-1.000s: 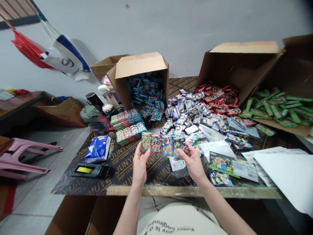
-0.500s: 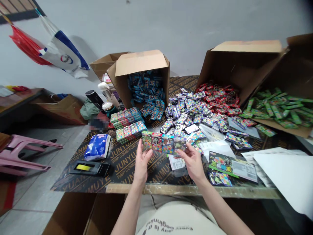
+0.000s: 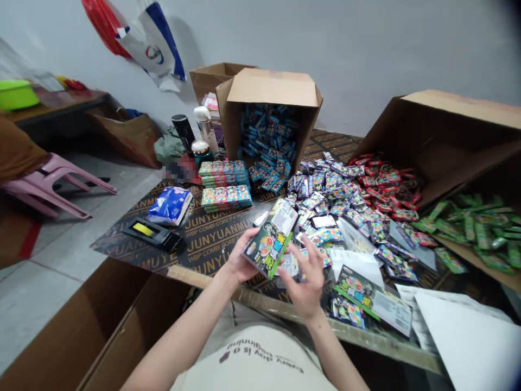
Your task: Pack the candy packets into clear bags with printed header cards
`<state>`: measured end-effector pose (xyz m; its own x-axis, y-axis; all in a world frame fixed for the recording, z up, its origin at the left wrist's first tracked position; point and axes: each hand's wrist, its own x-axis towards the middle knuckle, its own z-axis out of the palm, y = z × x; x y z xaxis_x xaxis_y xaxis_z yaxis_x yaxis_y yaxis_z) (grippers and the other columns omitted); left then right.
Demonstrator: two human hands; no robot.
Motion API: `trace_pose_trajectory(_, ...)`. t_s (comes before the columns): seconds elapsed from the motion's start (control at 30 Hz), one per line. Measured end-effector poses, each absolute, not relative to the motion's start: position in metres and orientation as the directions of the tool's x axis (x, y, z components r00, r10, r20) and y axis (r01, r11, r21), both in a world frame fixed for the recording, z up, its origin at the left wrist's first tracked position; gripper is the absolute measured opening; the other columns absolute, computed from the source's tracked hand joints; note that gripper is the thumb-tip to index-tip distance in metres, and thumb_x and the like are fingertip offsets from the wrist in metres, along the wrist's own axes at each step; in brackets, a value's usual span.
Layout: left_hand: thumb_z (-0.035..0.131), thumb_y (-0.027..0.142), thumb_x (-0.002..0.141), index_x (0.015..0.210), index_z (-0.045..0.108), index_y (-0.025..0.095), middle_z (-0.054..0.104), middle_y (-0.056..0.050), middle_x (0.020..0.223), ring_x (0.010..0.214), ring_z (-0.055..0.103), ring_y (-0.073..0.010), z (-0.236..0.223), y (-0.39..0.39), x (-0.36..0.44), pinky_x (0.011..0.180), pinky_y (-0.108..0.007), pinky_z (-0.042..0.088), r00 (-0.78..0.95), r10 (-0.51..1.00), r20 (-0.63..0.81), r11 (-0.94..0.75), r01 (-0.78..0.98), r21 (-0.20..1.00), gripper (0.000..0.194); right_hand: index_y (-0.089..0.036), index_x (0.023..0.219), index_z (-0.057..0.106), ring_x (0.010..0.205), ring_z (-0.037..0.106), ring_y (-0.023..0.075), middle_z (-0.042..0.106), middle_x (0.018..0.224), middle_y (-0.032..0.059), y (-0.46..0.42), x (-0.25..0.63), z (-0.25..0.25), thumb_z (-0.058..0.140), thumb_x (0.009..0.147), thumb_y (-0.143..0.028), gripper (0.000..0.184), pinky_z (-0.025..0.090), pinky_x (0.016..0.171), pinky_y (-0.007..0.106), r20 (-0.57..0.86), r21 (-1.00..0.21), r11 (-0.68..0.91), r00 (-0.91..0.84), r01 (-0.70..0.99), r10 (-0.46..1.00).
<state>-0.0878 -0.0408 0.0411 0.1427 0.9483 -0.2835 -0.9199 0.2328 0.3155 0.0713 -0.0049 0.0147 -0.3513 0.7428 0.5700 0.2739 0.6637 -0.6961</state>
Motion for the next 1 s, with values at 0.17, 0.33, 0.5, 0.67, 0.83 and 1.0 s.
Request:
trace_pose_trajectory(0.17,0.042,0.048,0.079,0.106,0.06,0.011,0.069,-0.013,0.091,0.081,0.066,-0.0296,0.043,-0.047,-0.079,0.068,-0.042,0.05,0.48,0.834,-0.272,0.55,-0.767,0.33,0.049,-0.03,0.134,0.032,0.115,0.049,0.0235,0.045,0.133,0.0088,0.039,0.094,0.02,0.069,0.068,-0.034,0.076,0.043,0.091,0.039,-0.009,-0.998,-0.017,-0.112,-0.067,0.994)
trace_pose_trajectory(0.33,0.045,0.055,0.078,0.112,0.056,0.012,0.066,-0.015,0.101,0.085,0.064,-0.0316,0.035,-0.043,-0.077,0.064,-0.041,0.051,0.301,0.896,-0.325,0.441,-0.68,0.586,0.056,-0.024,0.111,0.056,0.067,0.064,0.0121,0.069,0.082,-0.0006,0.059,0.111,0.009,0.078,0.056,-0.022,0.06,0.051,0.062,0.022,-0.318,-0.779,-0.421,-0.285,-0.465,0.904)
trace_pose_trajectory(0.5,0.072,0.033,0.062,0.128,0.04,0.018,0.053,-0.012,0.123,0.114,0.049,-0.0296,0.033,-0.041,-0.076,0.095,-0.042,0.04,-0.093,0.993,0.071,-0.087,-0.176,0.98,0.074,-0.022,0.092,0.06,0.066,0.064,0.0114,0.07,0.081,-0.0016,0.054,0.1,0.0,0.079,0.052,-0.014,0.044,0.052,0.062,0.022,-0.458,-0.593,-0.533,-0.292,-0.603,0.84)
trace_pose_trajectory(0.67,0.073,0.042,0.057,0.135,0.018,0.021,0.048,-0.013,0.123,0.115,0.047,-0.0266,0.045,-0.031,-0.066,0.099,-0.044,0.037,-0.195,0.911,0.364,-0.344,0.128,0.93,0.098,-0.023,0.1,0.059,0.08,0.063,0.0171,0.067,0.09,0.0021,0.027,0.076,-0.006,0.076,0.059,-0.025,0.044,0.051,0.073,0.032,-0.424,-0.711,-0.572,-0.399,-0.409,0.813)
trace_pose_trajectory(0.83,0.074,0.027,0.054,0.123,0.032,0.021,0.048,-0.008,0.113,0.11,0.049,-0.0239,0.048,-0.027,-0.067,0.099,-0.039,0.037,-0.249,0.893,0.375,-0.278,0.351,0.894,0.081,-0.031,0.121,0.048,0.122,0.041,0.02,0.051,0.126,0.0032,0.009,0.078,0.018,0.072,0.066,-0.031,0.06,0.031,0.102,0.037,-0.162,-0.902,-0.266,-0.303,-0.341,0.939)
trace_pose_trajectory(1.0,0.072,0.022,0.054,0.123,0.03,0.021,0.047,-0.008,0.116,0.11,0.049,-0.0246,0.038,-0.032,-0.064,0.096,-0.04,0.039,-0.215,0.934,0.285,-0.162,0.458,0.874,0.081,-0.029,0.122,0.051,0.125,0.038,0.0204,0.052,0.128,0.0033,0.001,0.078,0.05,0.064,0.072,-0.026,0.052,0.026,0.105,0.038,-0.054,-0.764,-0.425,-0.609,-0.485,0.791)
